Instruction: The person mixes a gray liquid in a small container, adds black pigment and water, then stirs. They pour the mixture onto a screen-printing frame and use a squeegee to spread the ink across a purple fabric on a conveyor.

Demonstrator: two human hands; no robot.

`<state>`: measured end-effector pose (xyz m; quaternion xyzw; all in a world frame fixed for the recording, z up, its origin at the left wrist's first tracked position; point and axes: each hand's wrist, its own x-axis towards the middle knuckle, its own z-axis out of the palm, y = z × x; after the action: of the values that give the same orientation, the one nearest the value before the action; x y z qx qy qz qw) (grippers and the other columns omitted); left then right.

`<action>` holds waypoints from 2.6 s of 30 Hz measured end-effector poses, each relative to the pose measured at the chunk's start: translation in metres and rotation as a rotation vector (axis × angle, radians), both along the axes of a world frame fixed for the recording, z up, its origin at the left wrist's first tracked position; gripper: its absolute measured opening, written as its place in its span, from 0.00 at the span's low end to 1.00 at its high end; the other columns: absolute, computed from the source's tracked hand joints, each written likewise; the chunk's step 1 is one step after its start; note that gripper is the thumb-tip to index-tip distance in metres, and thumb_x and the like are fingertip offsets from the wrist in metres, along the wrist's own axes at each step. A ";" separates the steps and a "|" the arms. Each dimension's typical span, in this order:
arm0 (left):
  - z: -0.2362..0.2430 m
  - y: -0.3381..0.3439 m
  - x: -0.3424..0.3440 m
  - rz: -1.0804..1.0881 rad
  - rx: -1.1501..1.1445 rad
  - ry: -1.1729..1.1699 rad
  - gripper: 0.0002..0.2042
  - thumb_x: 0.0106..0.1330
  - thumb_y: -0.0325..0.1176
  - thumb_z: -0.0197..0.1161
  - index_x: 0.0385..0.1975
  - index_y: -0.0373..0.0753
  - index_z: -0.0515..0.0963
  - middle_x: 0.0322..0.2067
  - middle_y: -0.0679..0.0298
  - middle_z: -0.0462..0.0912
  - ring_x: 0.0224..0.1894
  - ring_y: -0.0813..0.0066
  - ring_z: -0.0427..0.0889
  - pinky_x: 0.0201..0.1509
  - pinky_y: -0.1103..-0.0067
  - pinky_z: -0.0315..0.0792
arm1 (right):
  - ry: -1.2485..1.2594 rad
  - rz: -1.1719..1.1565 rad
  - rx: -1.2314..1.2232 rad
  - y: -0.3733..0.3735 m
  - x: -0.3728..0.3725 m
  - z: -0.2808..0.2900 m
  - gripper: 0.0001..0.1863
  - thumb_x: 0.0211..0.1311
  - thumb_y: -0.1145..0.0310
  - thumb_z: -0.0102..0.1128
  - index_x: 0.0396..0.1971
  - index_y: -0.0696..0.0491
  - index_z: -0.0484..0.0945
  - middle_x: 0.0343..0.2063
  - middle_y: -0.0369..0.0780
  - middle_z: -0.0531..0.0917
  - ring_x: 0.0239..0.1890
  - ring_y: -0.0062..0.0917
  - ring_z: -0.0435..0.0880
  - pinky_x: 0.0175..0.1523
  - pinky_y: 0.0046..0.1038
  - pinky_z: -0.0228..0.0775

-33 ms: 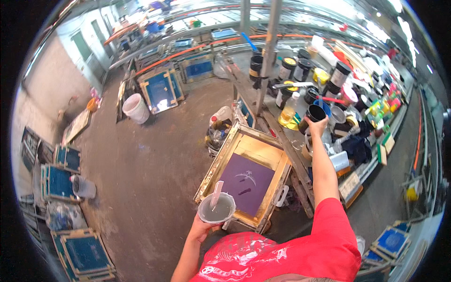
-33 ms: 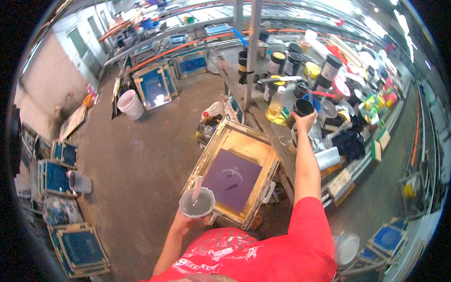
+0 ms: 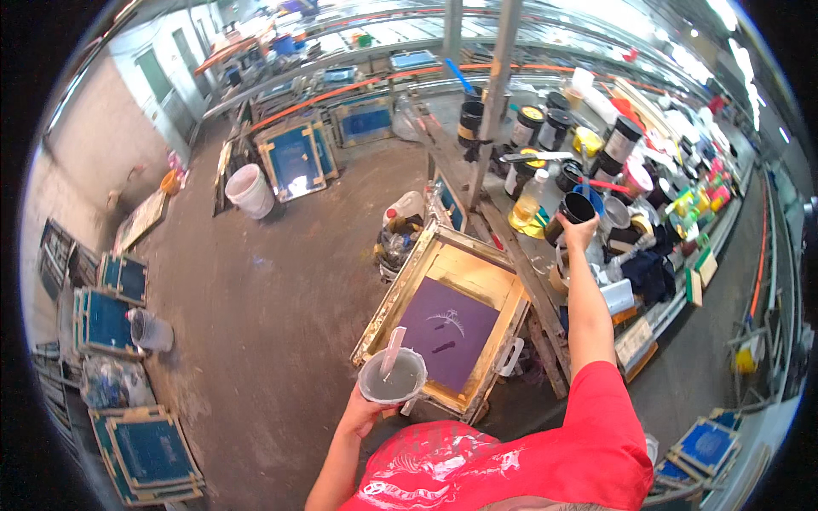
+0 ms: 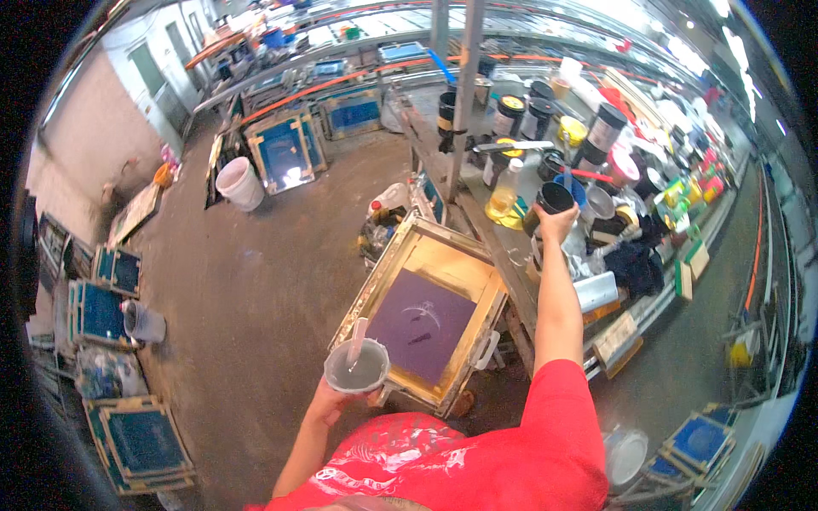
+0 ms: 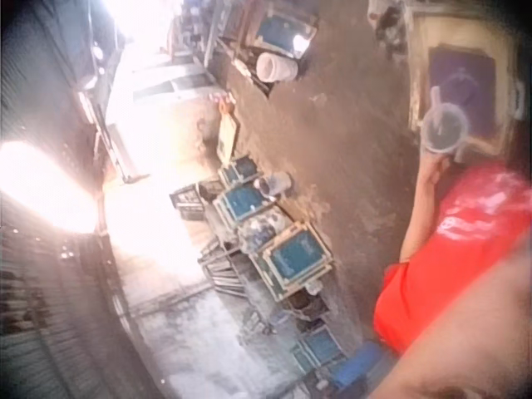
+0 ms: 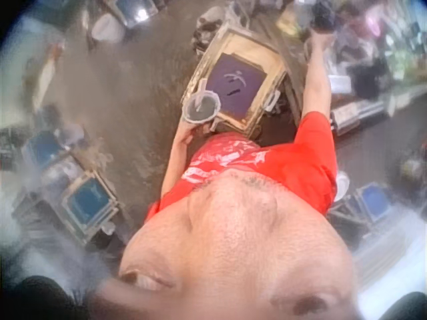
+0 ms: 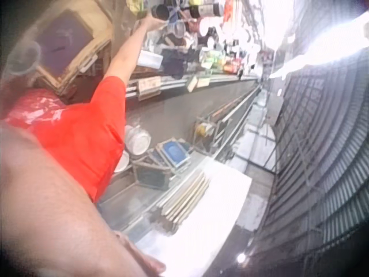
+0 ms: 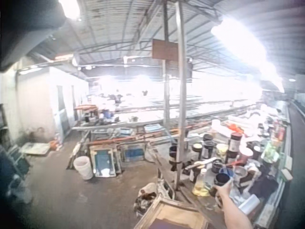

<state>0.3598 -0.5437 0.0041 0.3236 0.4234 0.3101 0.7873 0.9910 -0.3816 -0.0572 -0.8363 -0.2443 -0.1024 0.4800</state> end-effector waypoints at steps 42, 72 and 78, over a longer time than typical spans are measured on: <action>-0.001 0.051 0.106 -0.210 0.125 -0.142 0.45 0.51 0.11 0.71 0.71 0.41 0.61 0.64 0.59 0.72 0.64 0.63 0.75 0.59 0.67 0.81 | -0.364 0.953 -0.196 -0.221 -0.283 0.186 0.63 0.28 0.68 0.87 0.71 0.52 0.59 0.65 0.48 0.67 0.69 0.45 0.66 0.71 0.42 0.62; -0.009 0.044 0.113 -0.302 0.233 -0.183 0.47 0.46 0.15 0.77 0.71 0.41 0.63 0.63 0.64 0.75 0.64 0.69 0.74 0.69 0.69 0.69 | -0.495 0.996 -0.343 -0.222 -0.291 0.194 0.62 0.26 0.70 0.87 0.70 0.50 0.62 0.64 0.49 0.67 0.67 0.47 0.68 0.70 0.43 0.64; -0.009 0.045 0.117 -0.278 0.215 -0.209 0.47 0.44 0.15 0.77 0.69 0.41 0.64 0.62 0.63 0.75 0.65 0.68 0.73 0.68 0.69 0.71 | -0.284 0.904 -0.162 -0.225 -0.283 0.191 0.64 0.29 0.70 0.88 0.72 0.54 0.58 0.66 0.48 0.68 0.69 0.40 0.68 0.73 0.39 0.61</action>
<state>0.4771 -0.4984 -0.0046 0.4273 0.2551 0.2739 0.8230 0.7084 -0.6067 0.1343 -0.6589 -0.6536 0.0228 0.3715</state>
